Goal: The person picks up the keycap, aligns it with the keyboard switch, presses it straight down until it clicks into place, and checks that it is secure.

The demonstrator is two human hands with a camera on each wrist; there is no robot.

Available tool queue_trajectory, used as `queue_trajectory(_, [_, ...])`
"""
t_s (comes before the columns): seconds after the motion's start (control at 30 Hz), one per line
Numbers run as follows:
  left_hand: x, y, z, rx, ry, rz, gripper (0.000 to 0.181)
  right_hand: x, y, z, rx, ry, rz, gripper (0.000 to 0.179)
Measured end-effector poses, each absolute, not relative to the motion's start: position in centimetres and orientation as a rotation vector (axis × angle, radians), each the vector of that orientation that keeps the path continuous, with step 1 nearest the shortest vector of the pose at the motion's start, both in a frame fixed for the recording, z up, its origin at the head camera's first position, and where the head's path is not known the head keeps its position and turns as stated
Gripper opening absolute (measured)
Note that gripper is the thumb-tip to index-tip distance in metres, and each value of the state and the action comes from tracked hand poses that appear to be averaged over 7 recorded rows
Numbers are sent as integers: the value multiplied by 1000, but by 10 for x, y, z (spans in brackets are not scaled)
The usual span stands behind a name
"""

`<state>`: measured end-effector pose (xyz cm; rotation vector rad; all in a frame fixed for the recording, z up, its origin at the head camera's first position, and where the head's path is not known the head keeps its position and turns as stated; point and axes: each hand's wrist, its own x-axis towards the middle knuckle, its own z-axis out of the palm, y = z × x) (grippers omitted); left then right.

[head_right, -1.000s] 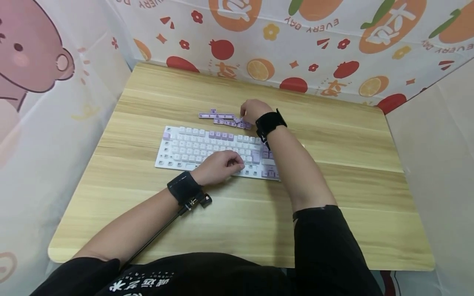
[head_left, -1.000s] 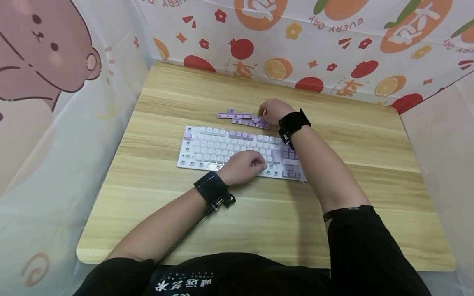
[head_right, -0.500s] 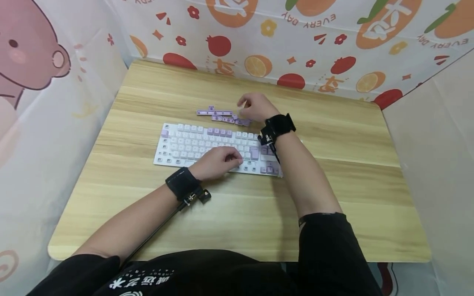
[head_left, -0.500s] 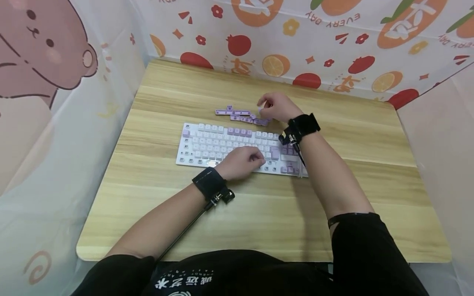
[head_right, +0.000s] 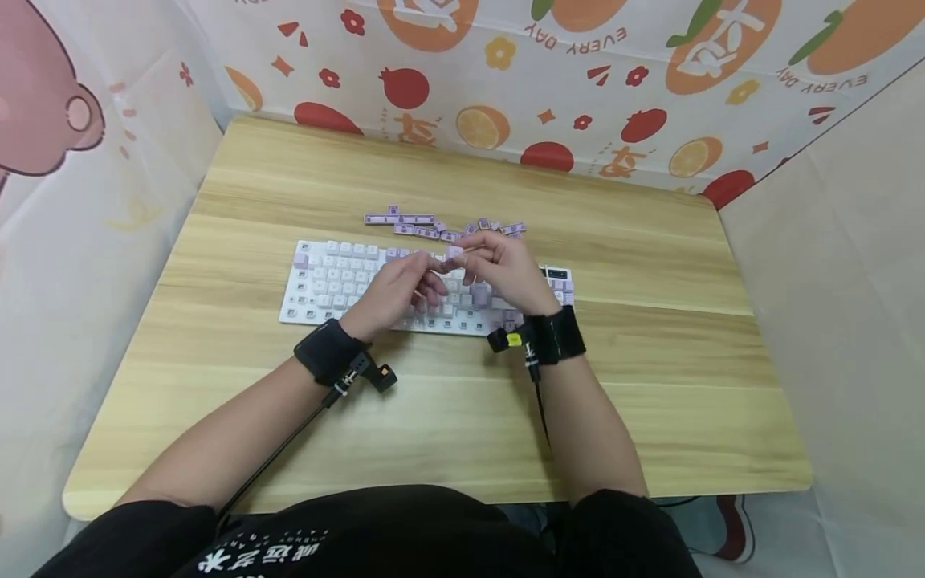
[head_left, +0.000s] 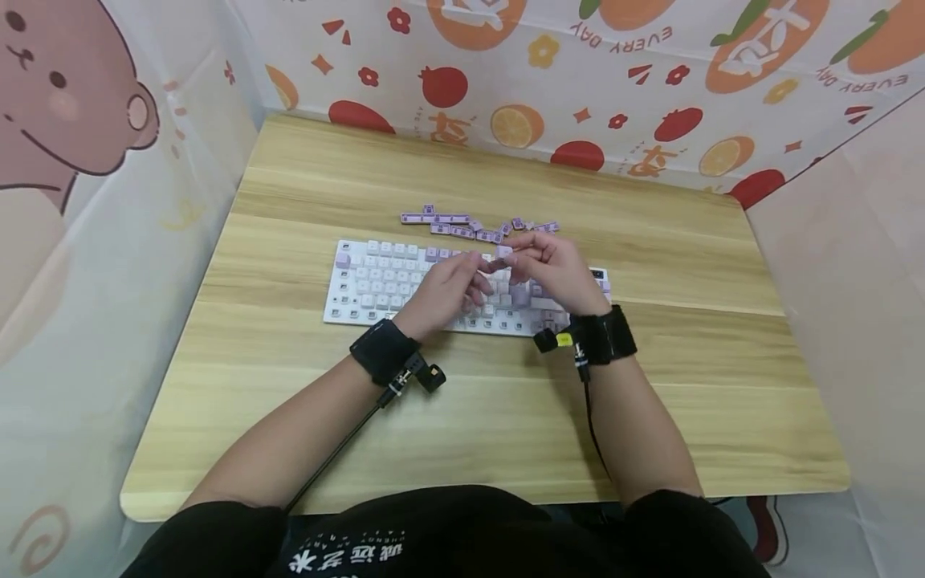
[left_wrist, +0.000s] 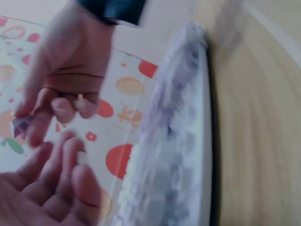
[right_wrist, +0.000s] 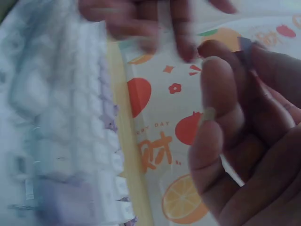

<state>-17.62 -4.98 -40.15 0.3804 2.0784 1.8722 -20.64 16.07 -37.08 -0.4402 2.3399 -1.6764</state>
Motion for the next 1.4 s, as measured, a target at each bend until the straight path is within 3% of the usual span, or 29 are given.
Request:
queue_trajectory(0.27, [-167, -43, -397, 367, 1992, 2108, 31, -178, 156, -380, -607, 2746, -1541, 21])
queue_trajectory(0.5, [-167, -42, -398, 372, 2037, 2091, 20, -166, 153, -377, -833, 2921, -1378, 26])
queue_trajectory(0.63, [-167, -41, -399, 366, 2000, 2096, 21, -163, 152, -378, -1015, 3061, -1269, 30])
queue_trajectory(0.77, [-166, -39, -400, 342, 1976, 2098, 21, -162, 151, -380, -1096, 3136, -1245, 22])
queue_trajectory(0.9, [-165, -39, -398, 302, 1965, 2079, 24, -161, 151, -381, -1104, 3182, -1200, 18])
queue_trajectory(1.13, [-166, -39, -397, 297, 1937, 2056, 44, -161, 153, -382, -1099, 3187, -1198, 15])
queue_trajectory(1.4, [-166, -39, -398, 299, 1950, 2032, 47, -159, 154, -383, -1023, 3179, -1184, 16])
